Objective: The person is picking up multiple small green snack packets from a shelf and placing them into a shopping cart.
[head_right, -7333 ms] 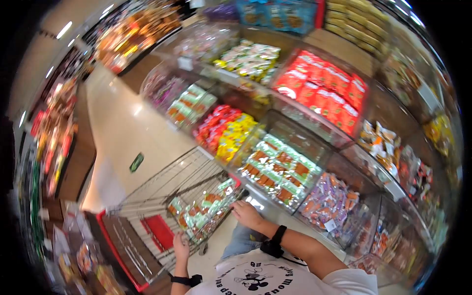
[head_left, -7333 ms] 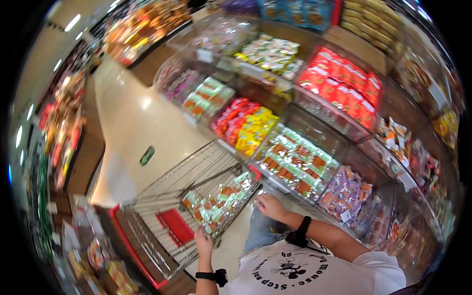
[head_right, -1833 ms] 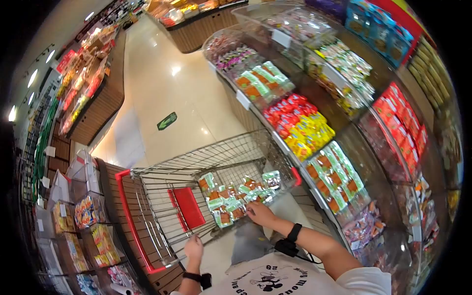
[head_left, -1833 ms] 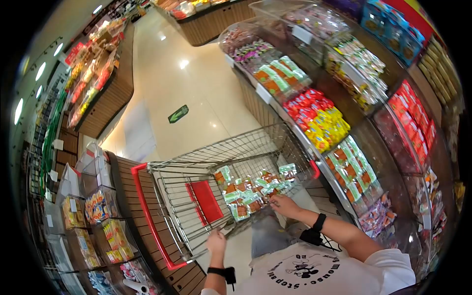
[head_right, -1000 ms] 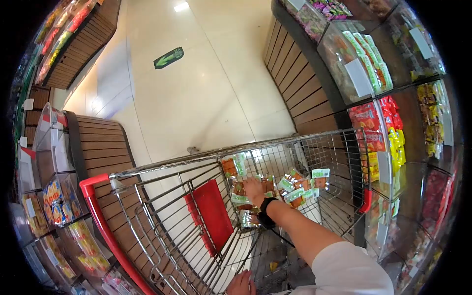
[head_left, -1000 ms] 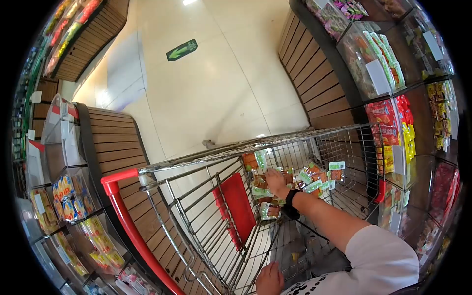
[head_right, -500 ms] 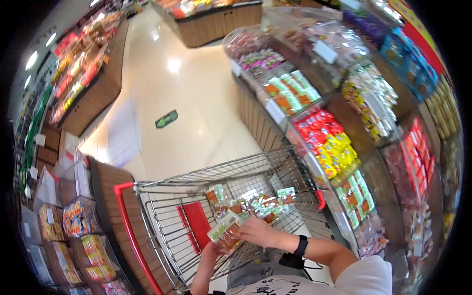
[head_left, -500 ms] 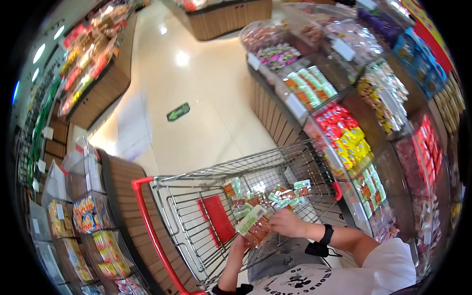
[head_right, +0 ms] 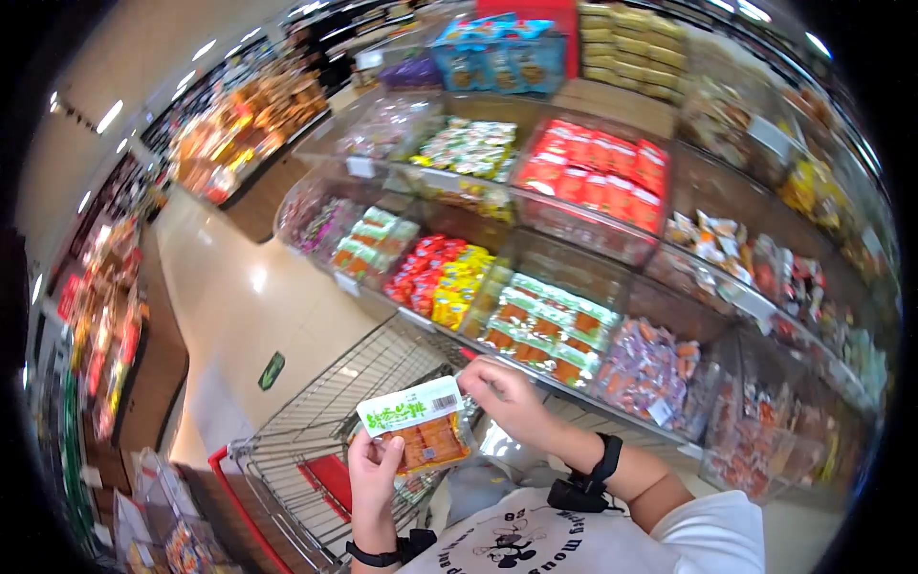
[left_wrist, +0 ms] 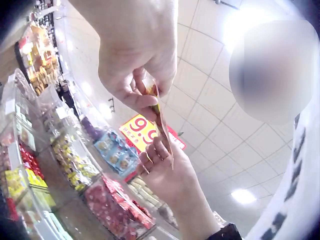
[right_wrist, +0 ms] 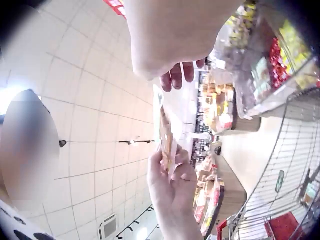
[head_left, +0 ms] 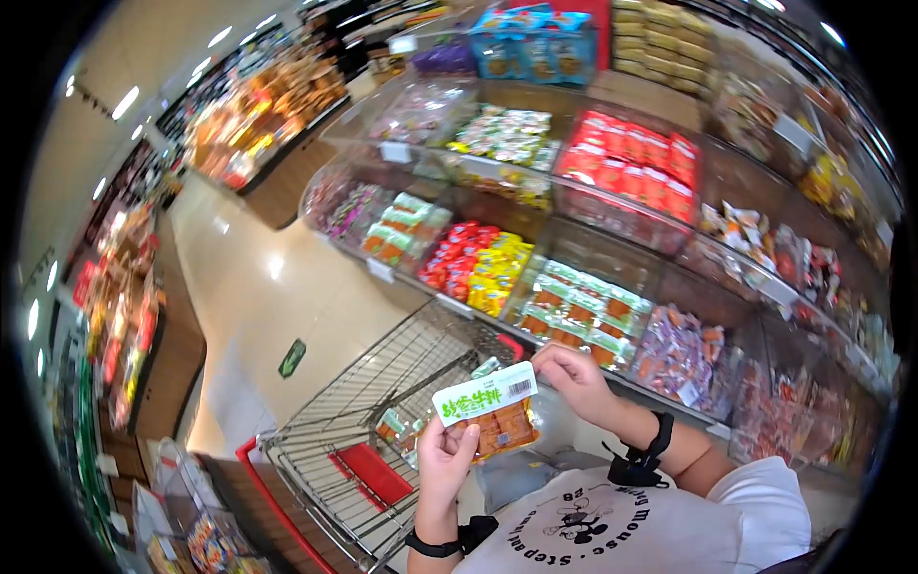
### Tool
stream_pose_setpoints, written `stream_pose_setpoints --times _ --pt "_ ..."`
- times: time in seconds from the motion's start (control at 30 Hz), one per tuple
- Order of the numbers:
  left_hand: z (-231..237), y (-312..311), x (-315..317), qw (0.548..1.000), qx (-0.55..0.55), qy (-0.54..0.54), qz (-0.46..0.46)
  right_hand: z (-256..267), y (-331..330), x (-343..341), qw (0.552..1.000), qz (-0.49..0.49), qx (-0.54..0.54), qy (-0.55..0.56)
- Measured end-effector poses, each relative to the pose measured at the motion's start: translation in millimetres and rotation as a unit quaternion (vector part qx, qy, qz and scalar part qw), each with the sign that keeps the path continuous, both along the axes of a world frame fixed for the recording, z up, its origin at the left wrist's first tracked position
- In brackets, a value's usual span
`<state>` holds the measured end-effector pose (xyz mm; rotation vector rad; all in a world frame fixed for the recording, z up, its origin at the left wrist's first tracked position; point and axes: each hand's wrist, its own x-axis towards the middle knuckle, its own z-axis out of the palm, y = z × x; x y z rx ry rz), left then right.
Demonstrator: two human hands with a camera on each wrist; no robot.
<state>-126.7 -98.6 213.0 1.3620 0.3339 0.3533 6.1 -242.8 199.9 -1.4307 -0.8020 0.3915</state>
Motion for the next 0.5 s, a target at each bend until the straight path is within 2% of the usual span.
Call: stream_pose_setpoints --times 0.13,0.27,0.37,0.5 --pt "6 -41 13 0.998 0.005 -0.038 -0.052 23 -51 -6 0.998 -0.031 0.049 0.005" --pt "10 -70 25 0.995 -0.020 -0.060 -0.081 24 -79 -8 0.982 -0.031 0.132 0.133" --pt "6 -74 34 0.991 -0.014 -0.078 -0.107 20 -88 -1 0.979 -0.039 0.128 0.156" --pt "-14 -75 55 0.995 -0.075 -0.012 -0.072 -9 -84 16 0.970 -0.015 0.150 0.189"
